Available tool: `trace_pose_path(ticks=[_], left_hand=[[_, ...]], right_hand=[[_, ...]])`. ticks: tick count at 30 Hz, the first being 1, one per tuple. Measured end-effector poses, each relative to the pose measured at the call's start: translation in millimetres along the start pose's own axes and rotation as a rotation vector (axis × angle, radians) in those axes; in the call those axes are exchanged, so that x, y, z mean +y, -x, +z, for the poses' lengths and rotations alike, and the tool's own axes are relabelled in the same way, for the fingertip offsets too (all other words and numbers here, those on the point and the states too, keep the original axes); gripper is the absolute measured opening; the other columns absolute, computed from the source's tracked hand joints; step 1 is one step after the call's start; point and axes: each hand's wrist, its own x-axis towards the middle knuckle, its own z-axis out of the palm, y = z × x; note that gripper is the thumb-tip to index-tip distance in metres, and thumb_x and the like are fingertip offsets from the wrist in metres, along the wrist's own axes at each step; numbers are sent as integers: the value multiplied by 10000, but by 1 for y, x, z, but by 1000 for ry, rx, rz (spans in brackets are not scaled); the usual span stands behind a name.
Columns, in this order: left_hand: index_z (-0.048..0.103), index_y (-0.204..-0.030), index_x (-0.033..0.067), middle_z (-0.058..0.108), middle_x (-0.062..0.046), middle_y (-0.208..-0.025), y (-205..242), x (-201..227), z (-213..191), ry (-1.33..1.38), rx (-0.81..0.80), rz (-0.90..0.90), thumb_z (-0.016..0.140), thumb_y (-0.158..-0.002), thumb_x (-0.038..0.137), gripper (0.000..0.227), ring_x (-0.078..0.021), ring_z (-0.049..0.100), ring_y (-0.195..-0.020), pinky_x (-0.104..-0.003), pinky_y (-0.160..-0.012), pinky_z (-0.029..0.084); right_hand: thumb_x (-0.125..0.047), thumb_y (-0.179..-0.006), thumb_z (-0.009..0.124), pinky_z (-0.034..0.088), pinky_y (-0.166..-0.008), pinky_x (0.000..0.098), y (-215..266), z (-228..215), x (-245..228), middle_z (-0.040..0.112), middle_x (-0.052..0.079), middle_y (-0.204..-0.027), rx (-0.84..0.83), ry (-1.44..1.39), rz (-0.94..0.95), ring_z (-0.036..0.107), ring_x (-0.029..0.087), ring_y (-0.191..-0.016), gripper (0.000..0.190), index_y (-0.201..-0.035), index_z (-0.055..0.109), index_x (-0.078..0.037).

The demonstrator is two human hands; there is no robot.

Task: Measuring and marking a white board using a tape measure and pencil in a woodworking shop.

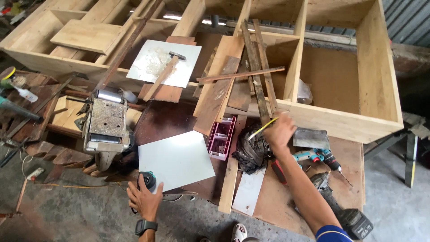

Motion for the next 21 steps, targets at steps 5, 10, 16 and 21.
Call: trace_pose_path(ticks=[5, 10, 16, 21], left_hand=[[21, -1655, 413, 128, -230, -1690, -4, -14, -2, -97, -196, 50, 659, -685, 799, 1223, -505, 274, -1468, -705, -1094, 269], [38, -1658, 402, 222, -253, -1654, -14, -25, 17, -188, -140, 104, 755, -727, 686, 1209, -514, 374, -1417, -699, -1055, 349], [51, -1664, 385, 9, -264, -1714, -20, -21, 17, -311, -100, 159, 646, -672, 834, 1241, -520, 342, -1430, -657, -1050, 370], [57, -1599, 490, -137, -199, -1734, -22, 3, 13, -686, -34, 587, 669, -637, 916, 1217, -454, -51, -1581, -788, -1120, 148]], right_hand=[[-356, -966, 655, 455, -671, 447, -99, 84, 62, 689, 140, -971, -178, -831, 313, 626, 334, -832, 278, -1110, 664, -119], [-258, -1038, 652, 489, -518, 296, -81, 52, 56, 737, 42, -881, -183, -603, 320, 648, 135, -716, 130, -1106, 623, -151], [-218, -1109, 420, 434, -675, 655, -64, 64, 98, 680, 287, -907, 264, -255, -34, 617, 592, -815, 163, -1098, 400, -56], [-129, -1175, 546, 338, -285, 309, -40, 49, 136, 564, -22, -630, 465, -284, -120, 484, 140, -426, 191, -1009, 507, -44]])
